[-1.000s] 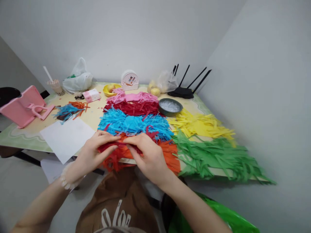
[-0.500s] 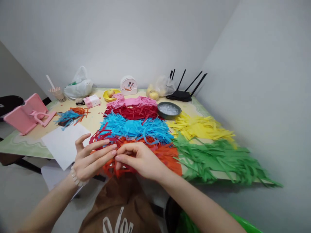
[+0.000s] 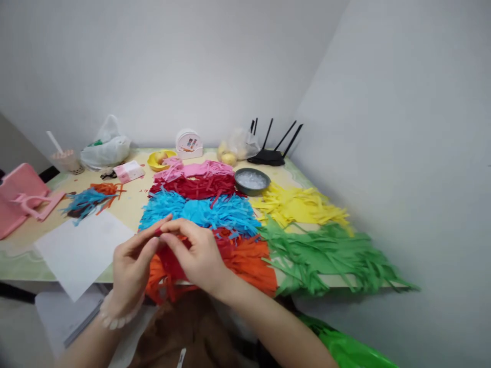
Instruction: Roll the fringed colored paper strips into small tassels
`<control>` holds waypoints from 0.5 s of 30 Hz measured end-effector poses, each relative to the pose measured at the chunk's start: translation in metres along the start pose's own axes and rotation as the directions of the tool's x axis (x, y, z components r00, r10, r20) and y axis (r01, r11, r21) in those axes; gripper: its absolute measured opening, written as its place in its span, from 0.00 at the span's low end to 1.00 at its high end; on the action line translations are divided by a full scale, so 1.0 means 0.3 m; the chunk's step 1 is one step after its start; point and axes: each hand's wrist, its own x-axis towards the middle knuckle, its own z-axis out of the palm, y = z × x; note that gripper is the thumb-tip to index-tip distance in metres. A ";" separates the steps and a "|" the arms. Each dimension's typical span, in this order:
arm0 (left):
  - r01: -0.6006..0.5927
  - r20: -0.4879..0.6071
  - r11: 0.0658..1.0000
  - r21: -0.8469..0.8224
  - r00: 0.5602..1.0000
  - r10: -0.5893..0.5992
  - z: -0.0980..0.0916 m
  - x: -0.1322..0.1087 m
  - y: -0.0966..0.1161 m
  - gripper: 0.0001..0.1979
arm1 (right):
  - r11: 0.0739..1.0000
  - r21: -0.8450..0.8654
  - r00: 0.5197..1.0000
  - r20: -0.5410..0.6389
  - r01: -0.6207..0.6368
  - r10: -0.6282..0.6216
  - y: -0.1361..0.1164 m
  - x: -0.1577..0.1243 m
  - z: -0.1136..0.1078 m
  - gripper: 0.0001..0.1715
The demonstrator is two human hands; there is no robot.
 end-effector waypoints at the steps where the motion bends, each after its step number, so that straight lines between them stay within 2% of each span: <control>1: 0.019 -0.038 1.000 -0.009 0.999 -0.019 0.006 0.013 -0.012 0.11 | 0.996 -0.069 0.999 0.003 0.054 -0.054 0.012 0.007 0.006 0.07; 3: 0.014 -0.133 1.000 0.010 0.991 -0.012 0.023 0.042 -0.041 0.08 | 0.972 -0.181 0.989 0.028 0.149 -0.146 0.034 0.023 0.018 0.09; 5: -0.031 -0.215 0.997 0.064 0.976 0.044 0.035 0.078 -0.063 0.06 | 0.936 -0.265 0.972 0.099 0.233 -0.213 0.060 0.059 0.006 0.10; 7: -0.057 -0.305 0.995 0.087 0.949 0.081 0.031 0.122 -0.070 0.05 | 0.892 -0.353 0.957 0.171 0.281 -0.234 0.101 0.130 -0.053 0.10; 8: -0.046 -0.352 0.998 0.043 0.934 0.058 0.021 0.145 -0.066 0.05 | 0.864 -0.434 0.964 0.182 0.254 -0.192 0.133 0.179 -0.105 0.10; 9: -0.020 -0.385 0.999 -0.044 0.923 0.002 0.005 0.169 -0.059 0.05 | 0.831 -0.523 0.979 0.160 0.193 -0.127 0.173 0.236 -0.170 0.11; 10: 0.013 -0.398 0.988 -0.154 0.914 -0.074 -0.013 0.192 -0.050 0.05 | 0.749 -0.662 0.997 0.073 0.042 0.008 0.223 0.297 -0.245 0.13; 11: 0.052 -0.388 0.965 -0.257 0.909 -0.152 -0.032 0.211 -0.039 0.06 | 0.591 -0.795 0.984 -0.043 -0.140 0.175 0.280 0.358 -0.325 0.17; 13: 0.129 -0.327 0.924 -0.360 0.910 -0.254 -0.066 0.233 -0.023 0.06 | 0.455 -0.848 0.945 -0.147 -0.272 0.292 0.410 0.464 -0.476 0.19; 15: 0.198 -0.281 0.929 -0.311 0.915 -0.289 -0.084 0.233 -0.023 0.08 | 0.350 -0.873 0.901 -0.195 -0.340 0.388 0.544 0.528 -0.586 0.15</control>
